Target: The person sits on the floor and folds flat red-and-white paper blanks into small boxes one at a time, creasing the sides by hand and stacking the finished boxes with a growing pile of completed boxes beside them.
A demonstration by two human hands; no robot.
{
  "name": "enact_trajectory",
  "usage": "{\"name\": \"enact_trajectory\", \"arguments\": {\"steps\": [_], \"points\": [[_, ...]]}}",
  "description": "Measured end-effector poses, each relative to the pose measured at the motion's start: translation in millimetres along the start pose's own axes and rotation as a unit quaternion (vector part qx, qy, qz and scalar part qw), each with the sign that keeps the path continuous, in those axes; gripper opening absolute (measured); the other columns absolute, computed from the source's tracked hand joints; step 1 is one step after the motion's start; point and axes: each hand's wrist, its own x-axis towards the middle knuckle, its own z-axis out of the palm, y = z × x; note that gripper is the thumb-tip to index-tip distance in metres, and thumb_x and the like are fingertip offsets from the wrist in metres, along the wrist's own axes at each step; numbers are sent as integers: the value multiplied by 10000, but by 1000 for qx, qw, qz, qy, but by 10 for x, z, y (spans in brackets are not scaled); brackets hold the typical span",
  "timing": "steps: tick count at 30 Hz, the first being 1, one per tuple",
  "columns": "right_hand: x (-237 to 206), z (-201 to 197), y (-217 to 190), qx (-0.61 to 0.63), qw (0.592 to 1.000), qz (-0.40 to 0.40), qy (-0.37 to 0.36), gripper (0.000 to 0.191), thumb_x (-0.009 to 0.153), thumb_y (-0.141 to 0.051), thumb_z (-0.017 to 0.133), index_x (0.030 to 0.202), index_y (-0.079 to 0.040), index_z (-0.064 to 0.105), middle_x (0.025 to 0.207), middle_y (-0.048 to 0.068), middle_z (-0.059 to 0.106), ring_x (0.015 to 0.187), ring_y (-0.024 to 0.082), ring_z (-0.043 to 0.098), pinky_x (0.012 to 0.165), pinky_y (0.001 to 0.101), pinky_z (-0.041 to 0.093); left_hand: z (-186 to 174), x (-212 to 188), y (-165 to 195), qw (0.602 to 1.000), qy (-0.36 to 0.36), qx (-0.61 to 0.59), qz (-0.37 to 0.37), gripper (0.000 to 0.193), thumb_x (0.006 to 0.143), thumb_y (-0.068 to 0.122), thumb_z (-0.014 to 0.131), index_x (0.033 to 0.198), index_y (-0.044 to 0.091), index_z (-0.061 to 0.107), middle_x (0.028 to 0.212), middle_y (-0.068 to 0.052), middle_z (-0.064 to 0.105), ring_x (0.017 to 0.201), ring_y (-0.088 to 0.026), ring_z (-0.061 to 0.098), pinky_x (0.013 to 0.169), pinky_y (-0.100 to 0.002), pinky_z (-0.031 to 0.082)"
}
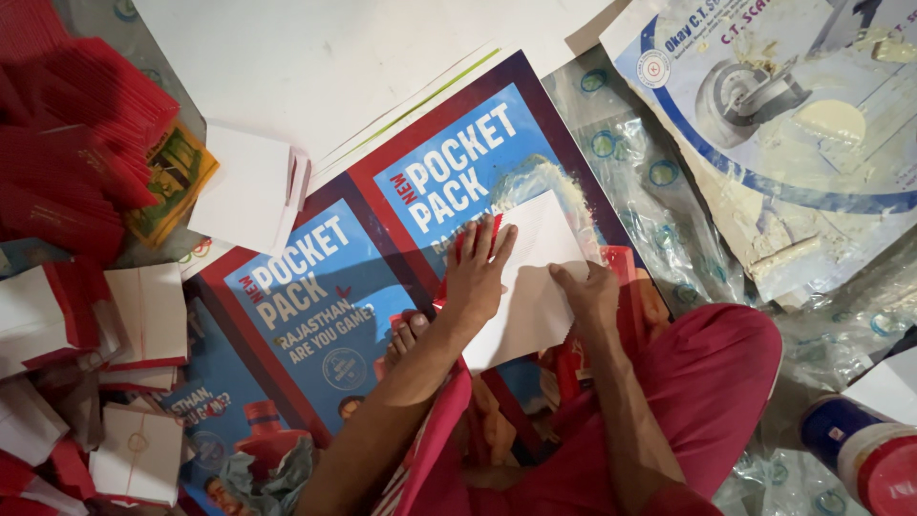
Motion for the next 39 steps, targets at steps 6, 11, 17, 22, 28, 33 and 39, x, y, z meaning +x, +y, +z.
{"name": "enact_trajectory", "arguments": {"steps": [6, 11, 17, 22, 28, 33, 39], "points": [[1, 6, 8, 5, 1000, -5, 7, 374, 812, -252, 827, 1007, 59, 753, 834, 163, 779, 661, 222, 743, 595, 346, 580, 10, 3, 4, 1000, 2, 0, -2, 1080, 703, 179, 881, 1604, 243, 290, 1687, -160, 189, 1537, -436, 205, 1150, -663, 286], [41, -13, 55, -3, 1000, -22, -10, 362, 818, -263, 811, 1008, 43, 770, 827, 159, 785, 663, 213, 754, 608, 342, 584, 6, 11, 2, 1000, -15, -3, -6, 1079, 708, 190, 886, 1603, 239, 286, 1680, -163, 188, 1541, -430, 204, 1137, -664, 296], [57, -13, 89, 5, 1000, -13, -9, 375, 814, -274, 827, 993, 49, 763, 831, 166, 781, 665, 221, 752, 599, 350, 583, 41, -18, -5, 1000, 16, 1, 3, 1091, 695, 188, 891, 1609, 243, 297, 1691, -152, 199, 1544, -425, 228, 1137, -650, 295], [31, 14, 47, -46, 999, -20, 17, 398, 808, -306, 828, 1001, 38, 771, 815, 169, 778, 655, 239, 754, 611, 354, 581, 67, -5, -22, 1000, 11, 8, 2, 1097, 685, 203, 896, 1605, 248, 301, 1684, -150, 202, 1533, -423, 239, 1154, -646, 292], [5, -7, 10, -34, 999, -27, 10, 422, 797, -343, 820, 991, 29, 772, 815, 162, 779, 660, 239, 760, 606, 361, 582, 72, 26, -49, 1000, 8, 6, 7, 1106, 680, 224, 902, 1600, 248, 288, 1679, -169, 194, 1527, -432, 235, 1149, -646, 296], [21, -7, 40, -51, 997, -50, 13, 425, 795, -360, 824, 983, 19, 783, 813, 160, 782, 655, 239, 754, 621, 365, 579, 85, 18, -46, 1000, 11, 21, 8, 1104, 698, 231, 897, 1614, 250, 282, 1692, -164, 190, 1533, -432, 235, 1151, -641, 299], [31, 46, 276, -88, 995, -18, 37, 423, 807, -372, 826, 1004, -2, 771, 824, 180, 767, 704, 279, 752, 659, 392, 564, 82, 26, -23, 1000, 15, 23, 3, 1085, 703, 243, 895, 1601, 240, 286, 1675, -168, 206, 1507, -444, 255, 1139, -652, 289]]}}
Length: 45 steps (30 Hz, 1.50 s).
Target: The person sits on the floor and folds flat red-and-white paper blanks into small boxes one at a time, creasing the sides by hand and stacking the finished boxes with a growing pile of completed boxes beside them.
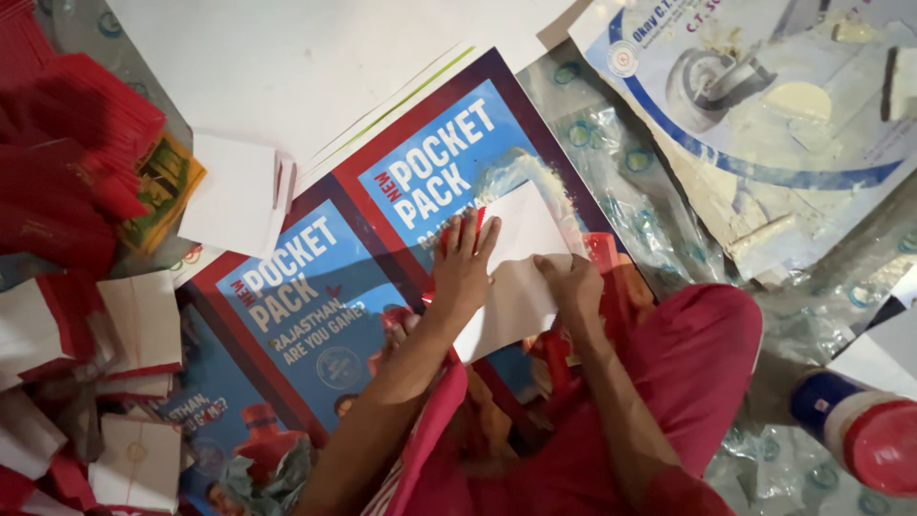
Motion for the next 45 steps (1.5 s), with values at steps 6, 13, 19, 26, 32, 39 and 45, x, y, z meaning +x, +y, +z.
{"name": "enact_trajectory", "arguments": {"steps": [6, 13, 19, 26, 32, 39, 45], "points": [[-593, -36, 399, -53, 998, -38, 14, 420, 807, -359, 801, 995, -3, 682, 806, 206, 717, 710, 352, 734, 653, 452, 568, -48, -26, 0, 1000, 3, 15, 20, 1109, 691, 240, 895, 1611, 225, 277, 1672, -177, 234, 1501, -457, 277, 1164, -640, 276], [-1141, -1, 48, -112, 991, -44, -53, 221, 897, -235, 729, 1054, -81, 748, 827, 205, 740, 796, 394, 730, 728, 495, 577, -29, -68, -44, 999, -22, 24, 17, 1068, 718, 222, 853, 1612, 210, 270, 1658, -212, 230, 1498, -474, 268, 1162, -638, 272], [-581, 663, -464, -51, 943, -306, 122, 646, 897, -63, 664, 1494, 37, 437, 1512, 233, 476, 1472, 471, 369, 1203, 592, 290, 128, -98, -143, 997, 14, 75, 29, 836, 920, 155, 638, 1663, 228, 261, 1701, -200, 223, 1534, -460, 263, 1212, -621, 238], [-561, 814, -220, -55, 942, -308, 117, 667, 892, -37, 626, 1524, 26, 422, 1544, 247, 451, 1528, 445, 313, 1261, 590, 233, 79, -108, -179, 995, -103, 5, -9, 1004, 781, 130, 672, 1668, 214, 208, 1732, -196, 62, 1565, -498, 70, 1211, -691, 110], [-461, 574, -152, 10, 944, -313, 102, 524, 805, 60, 605, 1322, -20, 581, 1457, 230, 538, 1395, 435, 479, 1159, 486, 407, 66, -89, -53, 997, -71, -12, -29, 1056, 788, 465, 769, 1631, 197, 191, 1697, -195, 40, 1539, -486, 18, 1139, -789, 57], [-162, -292, -110, -155, 925, -296, 184, 171, 844, -32, 731, 1011, -70, 722, 948, 113, 733, 885, 347, 635, 834, 462, 457, 224, -98, -38, 1000, 3, -3, -11, 1077, 795, 623, 747, 1641, 199, 233, 1711, -188, 82, 1558, -472, 51, 1144, -776, 65], [-92, -355, -153, -171, 929, -291, 151, 113, 826, -63, 762, 932, -67, 723, 890, 128, 731, 792, 346, 639, 817, 446, 453, 288, -100, -50, 1000, 10, -21, -13, 1056, 799, 615, 746, 1634, 208, 244, 1711, -170, 90, 1560, -453, 52, 1160, -762, 43]]}}
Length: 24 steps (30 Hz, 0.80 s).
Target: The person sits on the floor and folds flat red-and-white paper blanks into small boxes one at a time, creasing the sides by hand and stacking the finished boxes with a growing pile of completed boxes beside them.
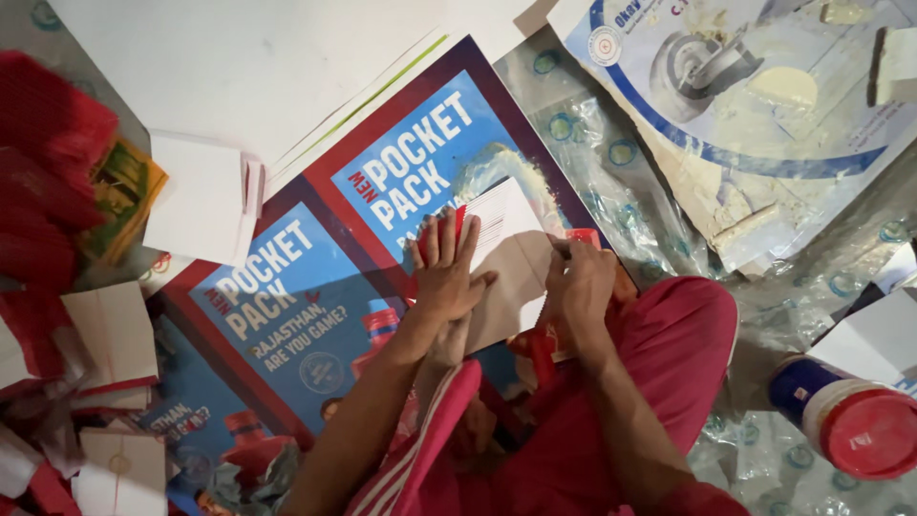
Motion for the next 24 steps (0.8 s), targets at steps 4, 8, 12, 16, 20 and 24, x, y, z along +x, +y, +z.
{"name": "enact_trajectory", "arguments": {"steps": [4, 8, 12, 16, 20, 24], "points": [[-16, 48, 81, 47, 999, -21, 7, 139, 855, -100, 774, 956, -34, 704, 880, 110, 738, 776, 289, 690, 811, 441, 487, -6, 7, 17, 1000, -2, -13, -8, 1039, 801, 607, 746, 1630, 226, 250, 1714, -162, 83, 1563, -453, 33, 1162, -753, 33], [125, 121, 170, 180, 945, 196, -189, 344, 797, -280, 830, 979, -17, 704, 848, 130, 749, 730, 230, 743, 673, 378, 582, -22, 25, 50, 999, -22, -14, -30, 1015, 803, 609, 751, 1621, 250, 270, 1716, -153, 75, 1559, -450, 22, 1147, -762, 27], [216, 167, 92, 158, 911, 238, -296, 434, 777, -373, 822, 1062, -48, 785, 844, 148, 784, 709, 257, 778, 658, 390, 590, -39, 21, 63, 1000, -1, -11, -17, 1039, 775, 594, 776, 1622, 249, 284, 1711, -155, 77, 1563, -441, 47, 1154, -771, 57], [166, 206, -54, 0, 964, 150, -221, 462, 789, -449, 808, 1043, -64, 807, 867, 187, 764, 750, 377, 728, 659, 458, 558, -56, 3, 61, 1000, 28, -5, -9, 1039, 767, 570, 799, 1622, 248, 304, 1717, -146, 96, 1573, -425, 75, 1160, -773, 88], [96, 240, 3, 25, 960, 166, -225, 491, 759, -496, 797, 999, -67, 799, 822, 198, 747, 737, 384, 729, 653, 478, 564, -78, 8, 67, 1000, 6, 5, -22, 1052, 727, 573, 803, 1604, 243, 325, 1702, -144, 120, 1564, -415, 98, 1148, -781, 92], [-162, 227, 186, 58, 935, 225, -269, 486, 784, -511, 790, 881, -35, 764, 762, 194, 737, 697, 355, 750, 644, 474, 574, -91, 28, 69, 999, 53, 8, 1, 1043, 740, 578, 799, 1612, 252, 329, 1712, -133, 133, 1570, -404, 117, 1154, -776, 98]]}}
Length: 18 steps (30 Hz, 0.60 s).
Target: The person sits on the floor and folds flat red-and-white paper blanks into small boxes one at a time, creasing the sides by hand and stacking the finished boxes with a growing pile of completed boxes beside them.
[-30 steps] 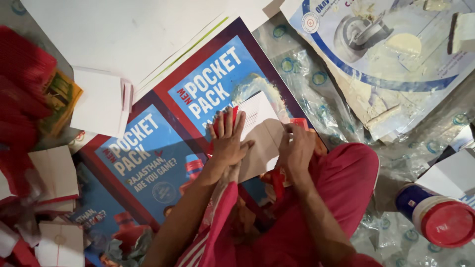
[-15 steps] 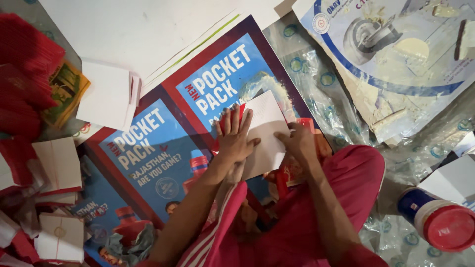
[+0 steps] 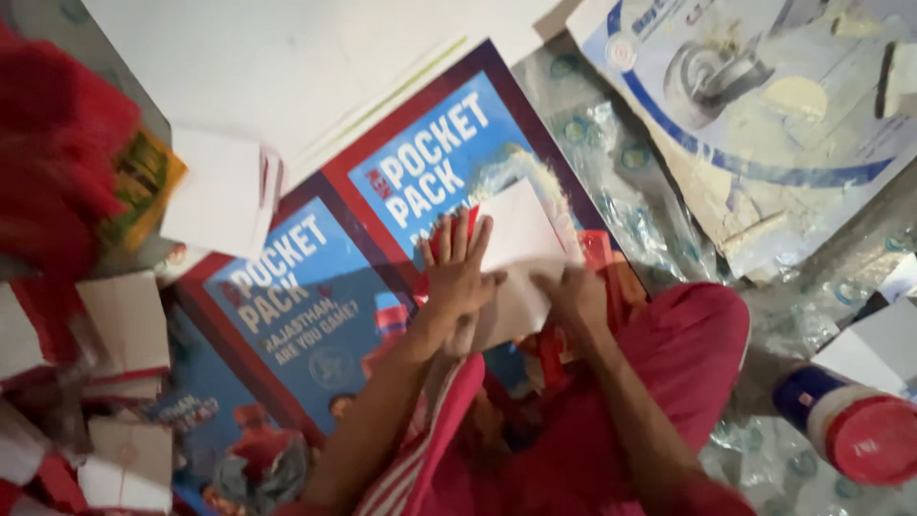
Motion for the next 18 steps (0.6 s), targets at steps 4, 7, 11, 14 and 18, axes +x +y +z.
{"name": "enact_trajectory", "arguments": {"steps": [4, 7, 11, 14, 18], "points": [[-216, 232, 207, -36, 998, -35, 36, 533, 860, -505, 765, 730, 5, 685, 731, 217, 679, 674, 397, 699, 625, 510, 536, 14, -14, -4, 1000, -23, -6, -11, 1054, 738, 575, 799, 1617, 250, 315, 1709, -145, 126, 1565, -413, 104, 1142, -784, 90], [-307, 370, 289, -51, 990, 4, 129, 473, 857, -466, 756, 745, -11, 690, 733, 221, 685, 718, 432, 687, 655, 516, 540, 14, -33, -11, 999, -38, -13, -17, 1058, 737, 572, 799, 1619, 251, 310, 1710, -147, 130, 1565, -414, 102, 1147, -786, 90], [-377, 390, 393, 21, 999, -40, 6, 437, 811, -404, 760, 929, 0, 645, 749, 203, 702, 712, 414, 703, 628, 514, 545, 19, -47, -10, 999, 36, 0, 21, 1046, 779, 584, 787, 1636, 242, 295, 1720, -158, 123, 1583, -399, 90, 1152, -791, 91], [-488, 443, 382, 12, 996, -46, 77, 417, 820, -386, 771, 930, -4, 645, 772, 196, 699, 728, 417, 697, 637, 508, 545, -1, -36, -1, 999, -34, -11, -17, 1044, 750, 573, 782, 1627, 269, 304, 1720, -143, 127, 1580, -389, 73, 1154, -781, 69], [-618, 424, 201, 26, 994, -32, 102, 367, 816, -379, 782, 838, -27, 679, 745, 186, 696, 697, 396, 712, 634, 494, 556, -27, -15, -8, 999, -35, -15, -5, 1039, 771, 578, 770, 1632, 247, 292, 1718, -152, 115, 1573, -395, 62, 1150, -779, 37]]}}
